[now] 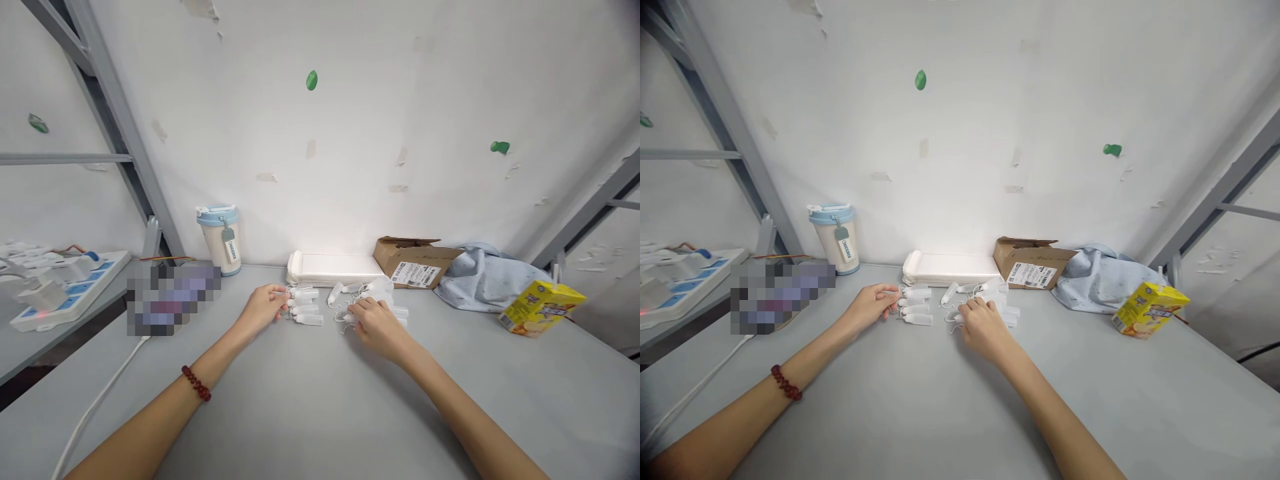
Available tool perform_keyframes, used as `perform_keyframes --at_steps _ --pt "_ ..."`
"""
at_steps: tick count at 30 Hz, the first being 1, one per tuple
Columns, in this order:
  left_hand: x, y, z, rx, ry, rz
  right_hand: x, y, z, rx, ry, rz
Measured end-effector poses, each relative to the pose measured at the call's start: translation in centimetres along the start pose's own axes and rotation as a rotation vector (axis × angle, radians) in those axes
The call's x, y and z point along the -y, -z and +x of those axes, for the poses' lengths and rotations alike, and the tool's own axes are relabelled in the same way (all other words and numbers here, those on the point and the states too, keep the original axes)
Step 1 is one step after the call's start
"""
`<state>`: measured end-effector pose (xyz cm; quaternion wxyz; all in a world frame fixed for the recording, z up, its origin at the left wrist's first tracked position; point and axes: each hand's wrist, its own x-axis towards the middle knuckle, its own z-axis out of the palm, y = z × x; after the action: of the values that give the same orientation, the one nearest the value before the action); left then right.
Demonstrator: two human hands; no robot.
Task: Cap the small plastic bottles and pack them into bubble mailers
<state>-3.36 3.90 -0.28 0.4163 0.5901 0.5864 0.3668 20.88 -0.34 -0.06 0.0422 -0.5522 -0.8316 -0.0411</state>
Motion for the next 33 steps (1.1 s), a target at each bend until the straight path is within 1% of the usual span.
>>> perform_keyframes --at_steps 6,13,19,25,30,33 --pt "0.2 0.0 0.0 -0.041 -0.022 0.025 -0.2 -0.3 0.1 -0.001 -0.012 -0.001" --pt "0.0 -0.3 -0.1 -0.053 -0.061 0.078 -0.1 -0.5 0.2 -0.005 -0.030 -0.009" --pt "0.0 -0.6 -0.5 -0.027 -0.089 0.100 0.1 -0.2 0.2 0.015 -0.052 -0.044" --pt "-0.1 -0.8 -0.7 -0.007 -0.101 0.090 0.0 -0.4 0.3 0.026 -0.071 -0.053" --pt "-0.4 -0.9 -1.0 0.002 -0.111 0.073 0.1 -0.4 0.2 0.004 -0.074 -0.037" --pt "-0.5 -1.1 -1.2 0.023 -0.133 0.061 0.2 -0.4 0.2 -0.052 -0.059 0.006"
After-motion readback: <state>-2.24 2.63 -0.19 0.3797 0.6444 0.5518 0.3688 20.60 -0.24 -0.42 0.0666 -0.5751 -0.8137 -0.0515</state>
